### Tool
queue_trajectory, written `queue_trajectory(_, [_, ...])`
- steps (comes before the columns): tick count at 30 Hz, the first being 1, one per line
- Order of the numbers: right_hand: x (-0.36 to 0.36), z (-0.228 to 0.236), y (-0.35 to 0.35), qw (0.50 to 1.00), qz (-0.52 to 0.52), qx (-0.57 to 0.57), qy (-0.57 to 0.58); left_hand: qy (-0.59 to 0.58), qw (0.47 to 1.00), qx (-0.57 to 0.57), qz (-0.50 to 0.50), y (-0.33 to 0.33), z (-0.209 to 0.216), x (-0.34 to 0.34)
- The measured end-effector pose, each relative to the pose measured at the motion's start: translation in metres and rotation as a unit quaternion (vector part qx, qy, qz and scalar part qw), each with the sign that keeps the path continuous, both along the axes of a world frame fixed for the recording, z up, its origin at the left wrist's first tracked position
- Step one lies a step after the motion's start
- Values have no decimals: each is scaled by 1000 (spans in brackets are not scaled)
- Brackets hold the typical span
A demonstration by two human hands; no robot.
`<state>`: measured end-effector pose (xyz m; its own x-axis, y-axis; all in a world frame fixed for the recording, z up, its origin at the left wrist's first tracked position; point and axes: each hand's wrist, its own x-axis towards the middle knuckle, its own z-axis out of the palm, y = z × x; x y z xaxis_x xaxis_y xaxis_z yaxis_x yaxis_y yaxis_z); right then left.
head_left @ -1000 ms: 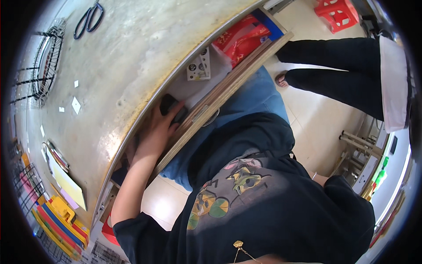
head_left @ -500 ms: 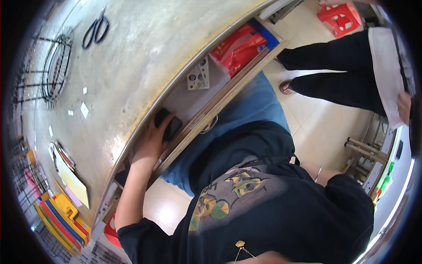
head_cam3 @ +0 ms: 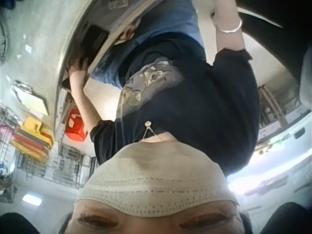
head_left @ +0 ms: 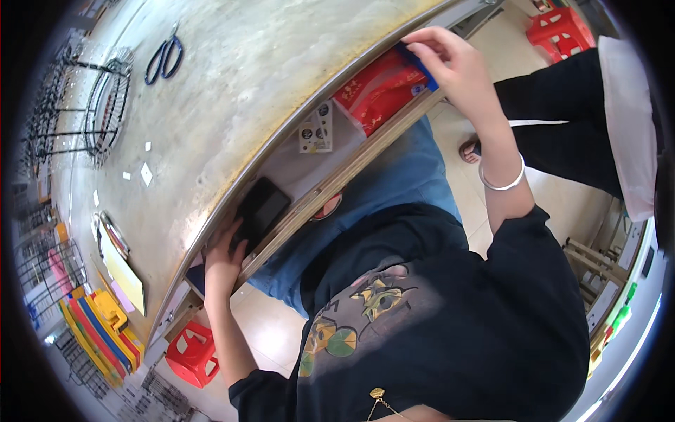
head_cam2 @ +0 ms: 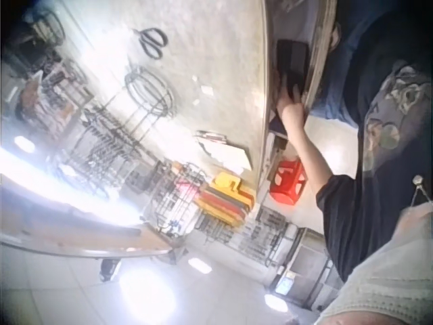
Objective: The person retrieves small white finger cots from a drawer and places them on the table. They use scissors to trim the edges of the finger cots and then put them on their fingers.
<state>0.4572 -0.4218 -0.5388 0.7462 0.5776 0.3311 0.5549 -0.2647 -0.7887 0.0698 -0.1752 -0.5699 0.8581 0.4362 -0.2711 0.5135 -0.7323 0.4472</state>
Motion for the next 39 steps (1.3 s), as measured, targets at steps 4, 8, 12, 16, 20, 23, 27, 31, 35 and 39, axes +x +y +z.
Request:
queue_trajectory(4, [-21, -8, 31, 986, 141, -89, -14, -47, 995, -57, 71, -23, 26, 14])
queue_trajectory(8, [-39, -10, 38, 946, 264, -156, -105, -84, 974, -139, 160, -31, 28, -3])
queue_trajectory(12, [-51, 2, 42, 956, 242, -153, -64, -86, 979, 73, 170, -16, 16, -47])
queue_trajectory(16, [-83, 20, 59, 925, 307, -191, 116, -91, 966, 107, 216, -12, 21, -73])
queue_trajectory(20, [-120, 7, 96, 874, 446, -194, 1, -114, 947, 124, 274, -18, 25, -83])
queue_trajectory(23, [-122, -10, 128, 830, 462, -311, 21, -95, 963, 42, 247, -27, 32, -60])
queue_trajectory(27, [-138, 12, 119, 837, 466, -280, -59, -241, 947, -8, 212, -31, 53, -59])
queue_trajectory(31, [-128, 28, 86, 923, 374, -93, -4, -340, 884, 154, 282, -15, 85, -83])
queue_trajectory(35, [-108, -9, 41, 988, 35, 56, -138, -361, 819, 294, 336, -26, 61, -85])
queue_trajectory(39, [-95, -50, 30, 959, -20, 13, -283, -224, 859, 337, 314, -40, -26, -81])
